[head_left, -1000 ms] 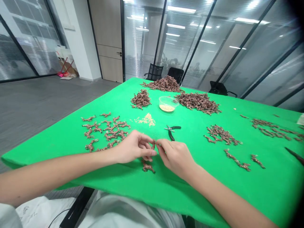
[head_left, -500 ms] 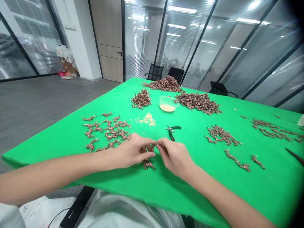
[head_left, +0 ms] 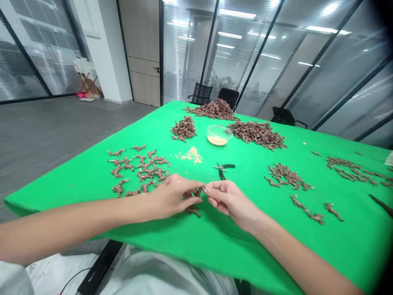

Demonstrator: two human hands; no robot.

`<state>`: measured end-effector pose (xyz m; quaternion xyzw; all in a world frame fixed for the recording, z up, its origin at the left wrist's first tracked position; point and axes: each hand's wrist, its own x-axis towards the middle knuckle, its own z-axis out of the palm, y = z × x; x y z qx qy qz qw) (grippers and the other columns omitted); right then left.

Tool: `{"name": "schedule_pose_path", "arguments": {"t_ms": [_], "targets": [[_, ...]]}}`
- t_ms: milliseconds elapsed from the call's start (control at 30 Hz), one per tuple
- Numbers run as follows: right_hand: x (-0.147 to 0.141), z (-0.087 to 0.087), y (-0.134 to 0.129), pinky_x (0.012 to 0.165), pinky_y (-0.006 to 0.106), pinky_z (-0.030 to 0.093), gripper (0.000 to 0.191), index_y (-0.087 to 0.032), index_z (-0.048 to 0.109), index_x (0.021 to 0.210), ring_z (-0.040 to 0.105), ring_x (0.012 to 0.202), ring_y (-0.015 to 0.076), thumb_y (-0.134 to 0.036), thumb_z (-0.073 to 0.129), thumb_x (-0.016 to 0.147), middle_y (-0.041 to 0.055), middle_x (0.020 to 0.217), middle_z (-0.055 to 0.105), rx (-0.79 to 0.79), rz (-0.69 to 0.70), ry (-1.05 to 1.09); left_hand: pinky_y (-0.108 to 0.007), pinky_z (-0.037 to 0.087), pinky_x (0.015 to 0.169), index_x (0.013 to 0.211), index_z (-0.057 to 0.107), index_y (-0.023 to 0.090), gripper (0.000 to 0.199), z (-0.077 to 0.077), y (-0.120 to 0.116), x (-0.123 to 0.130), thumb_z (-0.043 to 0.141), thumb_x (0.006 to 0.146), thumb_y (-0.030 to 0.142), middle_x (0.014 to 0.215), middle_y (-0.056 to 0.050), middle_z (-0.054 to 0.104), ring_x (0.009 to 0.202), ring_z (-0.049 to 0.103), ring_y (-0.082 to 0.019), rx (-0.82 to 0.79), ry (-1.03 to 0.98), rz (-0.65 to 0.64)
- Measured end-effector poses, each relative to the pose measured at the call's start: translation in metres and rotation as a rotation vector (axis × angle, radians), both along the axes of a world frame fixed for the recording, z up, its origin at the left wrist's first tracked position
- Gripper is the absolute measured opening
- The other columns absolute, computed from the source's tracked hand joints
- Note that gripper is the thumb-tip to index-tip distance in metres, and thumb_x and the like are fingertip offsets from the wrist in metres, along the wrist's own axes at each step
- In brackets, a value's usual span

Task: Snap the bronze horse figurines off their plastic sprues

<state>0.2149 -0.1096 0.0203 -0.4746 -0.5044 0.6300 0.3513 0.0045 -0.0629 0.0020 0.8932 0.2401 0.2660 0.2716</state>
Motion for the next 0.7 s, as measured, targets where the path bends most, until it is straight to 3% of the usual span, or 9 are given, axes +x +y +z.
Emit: {"name": "schedule_pose_path", "arguments": {"t_ms": [167, 367, 467, 567, 700], "targets": [[0.000, -0.006, 0.002, 0.039, 0.022, 0.016, 0.040, -0.014, 0.067, 0.079, 0.031, 0.039, 0.0043, -0.053, 0.076, 0.079, -0.0041, 0.055, 0.055, 0.064, -0.070, -0.058, -0.027, 0.056, 0.063, 0.115, 0.072, 0.011, 0.039, 0.008, -0.003, 0.005, 0.074, 0.085, 0.035, 0.086, -0.009, 0.077, 0.069, 0.072, -0.019, -0.438, -0.093, 0.072], [0.002, -0.013, 0.005, 0.039, 0.022, 0.021, 0.035, -0.015, 0.066, 0.087, 0.034, 0.039, 0.0061, -0.050, 0.065, 0.088, -0.0032, 0.058, 0.056, 0.155, -0.093, -0.140, -0.029, 0.059, 0.064, 0.116, 0.068, 0.009, 0.048, 0.004, -0.003, 0.008, 0.081, 0.078, 0.035, 0.086, -0.010, 0.077, 0.071, 0.074, -0.022, -0.672, -0.205, 0.098], [0.003, -0.015, 0.003, 0.043, 0.024, 0.030, 0.028, -0.016, 0.065, 0.093, 0.042, 0.044, 0.0092, -0.044, 0.060, 0.093, -0.0023, 0.059, 0.058, 0.382, -0.144, -0.347, -0.028, 0.059, 0.062, 0.114, 0.067, 0.008, 0.049, 0.004, -0.002, 0.009, 0.083, 0.076, 0.034, 0.082, -0.009, 0.077, 0.068, 0.074, -0.021, -0.772, -0.242, 0.091], [0.005, -0.017, 0.001, 0.052, 0.026, 0.037, 0.019, -0.016, 0.064, 0.098, 0.049, 0.050, 0.0114, -0.034, 0.057, 0.096, -0.0014, 0.062, 0.060, 0.754, -0.170, -0.674, -0.026, 0.059, 0.061, 0.112, 0.067, 0.006, 0.051, 0.006, -0.001, 0.009, 0.086, 0.074, 0.035, 0.077, -0.008, 0.077, 0.064, 0.073, -0.019, -0.846, -0.263, 0.079], [0.004, -0.019, -0.001, 0.055, 0.027, 0.038, 0.016, -0.015, 0.065, 0.101, 0.051, 0.048, 0.0104, -0.025, 0.053, 0.097, -0.0006, 0.065, 0.065, 1.087, -0.134, -0.962, -0.023, 0.058, 0.057, 0.110, 0.066, 0.005, 0.061, 0.009, 0.000, 0.010, 0.091, 0.066, 0.039, 0.073, -0.009, 0.077, 0.060, 0.073, -0.018, -0.929, -0.274, 0.098]]}}
